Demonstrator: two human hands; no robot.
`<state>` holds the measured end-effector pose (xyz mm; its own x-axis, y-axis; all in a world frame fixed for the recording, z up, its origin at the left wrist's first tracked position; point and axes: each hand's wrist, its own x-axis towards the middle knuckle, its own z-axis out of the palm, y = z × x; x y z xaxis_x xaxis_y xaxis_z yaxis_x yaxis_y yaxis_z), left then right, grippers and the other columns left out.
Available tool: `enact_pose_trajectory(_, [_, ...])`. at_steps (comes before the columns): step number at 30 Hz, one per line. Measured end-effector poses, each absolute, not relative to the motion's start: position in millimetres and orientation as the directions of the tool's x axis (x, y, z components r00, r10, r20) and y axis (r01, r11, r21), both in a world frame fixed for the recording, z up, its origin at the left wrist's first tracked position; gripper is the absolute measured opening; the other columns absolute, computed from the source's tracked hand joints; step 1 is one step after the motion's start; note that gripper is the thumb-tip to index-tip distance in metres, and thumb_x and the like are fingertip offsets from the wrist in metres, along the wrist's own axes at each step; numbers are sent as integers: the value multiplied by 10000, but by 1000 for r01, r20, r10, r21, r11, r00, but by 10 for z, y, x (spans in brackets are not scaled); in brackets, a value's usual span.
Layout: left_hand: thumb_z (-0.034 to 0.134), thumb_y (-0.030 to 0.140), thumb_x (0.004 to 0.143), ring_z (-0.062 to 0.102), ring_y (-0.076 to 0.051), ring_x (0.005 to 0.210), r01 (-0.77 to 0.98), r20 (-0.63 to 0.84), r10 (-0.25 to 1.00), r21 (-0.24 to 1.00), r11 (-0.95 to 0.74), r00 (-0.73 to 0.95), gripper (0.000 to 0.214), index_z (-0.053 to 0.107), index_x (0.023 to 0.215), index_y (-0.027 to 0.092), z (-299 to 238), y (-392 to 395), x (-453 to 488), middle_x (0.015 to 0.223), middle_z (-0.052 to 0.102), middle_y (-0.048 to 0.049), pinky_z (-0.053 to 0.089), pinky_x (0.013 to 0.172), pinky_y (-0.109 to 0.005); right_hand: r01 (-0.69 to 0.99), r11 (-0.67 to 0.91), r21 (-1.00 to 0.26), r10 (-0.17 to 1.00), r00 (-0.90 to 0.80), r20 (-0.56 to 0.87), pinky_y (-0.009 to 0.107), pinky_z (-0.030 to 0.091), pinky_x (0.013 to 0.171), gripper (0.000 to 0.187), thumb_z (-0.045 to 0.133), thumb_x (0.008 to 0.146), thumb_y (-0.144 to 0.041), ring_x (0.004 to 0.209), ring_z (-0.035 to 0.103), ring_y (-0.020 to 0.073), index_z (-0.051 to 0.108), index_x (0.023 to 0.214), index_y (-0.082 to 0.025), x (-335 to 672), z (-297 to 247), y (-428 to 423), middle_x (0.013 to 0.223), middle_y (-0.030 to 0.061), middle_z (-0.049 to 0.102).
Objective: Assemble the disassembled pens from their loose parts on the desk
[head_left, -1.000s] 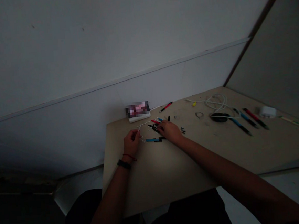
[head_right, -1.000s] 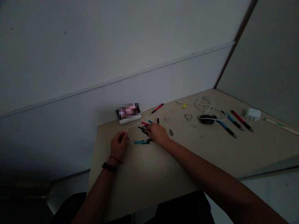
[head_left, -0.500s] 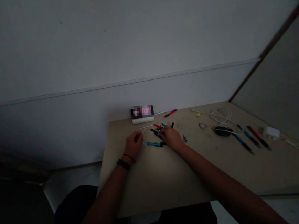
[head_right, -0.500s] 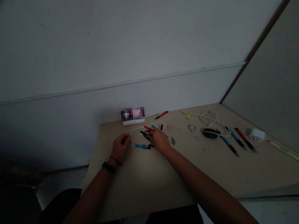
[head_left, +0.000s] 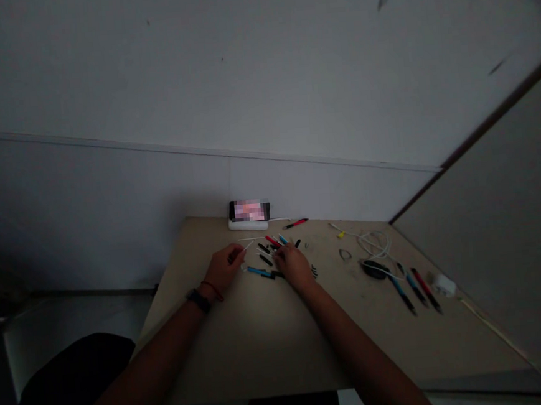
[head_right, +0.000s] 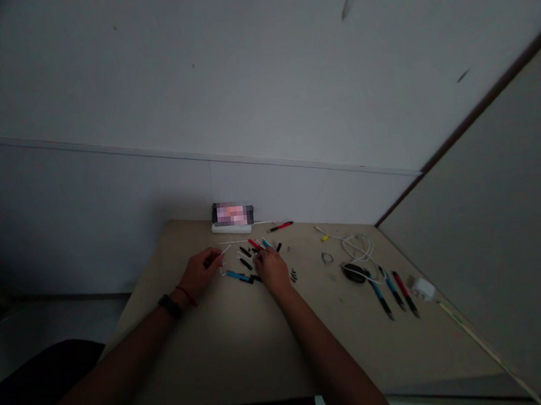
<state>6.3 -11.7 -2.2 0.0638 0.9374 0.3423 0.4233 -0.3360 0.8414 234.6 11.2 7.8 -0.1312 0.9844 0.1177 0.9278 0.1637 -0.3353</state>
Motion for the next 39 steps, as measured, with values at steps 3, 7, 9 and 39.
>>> enact_pose_trajectory(3, [550, 432, 910, 597, -162, 640, 421, 350, 935, 840, -343, 62, 290, 680, 871, 175, -26, -121, 70, 716, 691, -31, 455, 625, -264, 894, 160, -418, 975, -78, 207, 332, 489, 821, 181, 548, 926, -261, 922, 674, 236, 713, 958, -193, 2395, 53, 117, 1008, 99, 723])
enact_pose_trajectory(7, [552, 434, 912, 609, -164, 640, 417, 354, 932, 838, -351, 74, 287, 677, 870, 179, -32, -124, 80, 715, 692, -32, 460, 617, -263, 752, 234, -616, 946, -30, 324, 353, 509, 786, 233, 530, 922, -333, 817, 677, 236, 715, 952, -195, 2445, 15, 134, 903, 87, 743])
enact_pose_trajectory(9, [556, 433, 912, 610, -162, 635, 414, 351, 933, 839, -353, 85, 283, 677, 871, 180, -38, -121, 83, 710, 689, -28, 465, 618, -261, 664, 301, -685, 926, -33, 375, 365, 515, 818, 268, 532, 911, -347, 867, 678, 239, 722, 1013, -189, 2445, 4, 144, 963, 100, 746])
enact_pose_trajectory(39, [574, 393, 903, 546, -154, 620, 482, 357, 902, 762, -432, 245, 247, 709, 855, 192, 56, -227, 165, 719, 665, -22, 417, 604, -260, 20, 127, -992, 989, -74, 126, 344, 548, 638, 304, 782, 720, -498, 808, 720, 240, 761, 873, -236, 2220, 158, -18, 965, 77, 791])
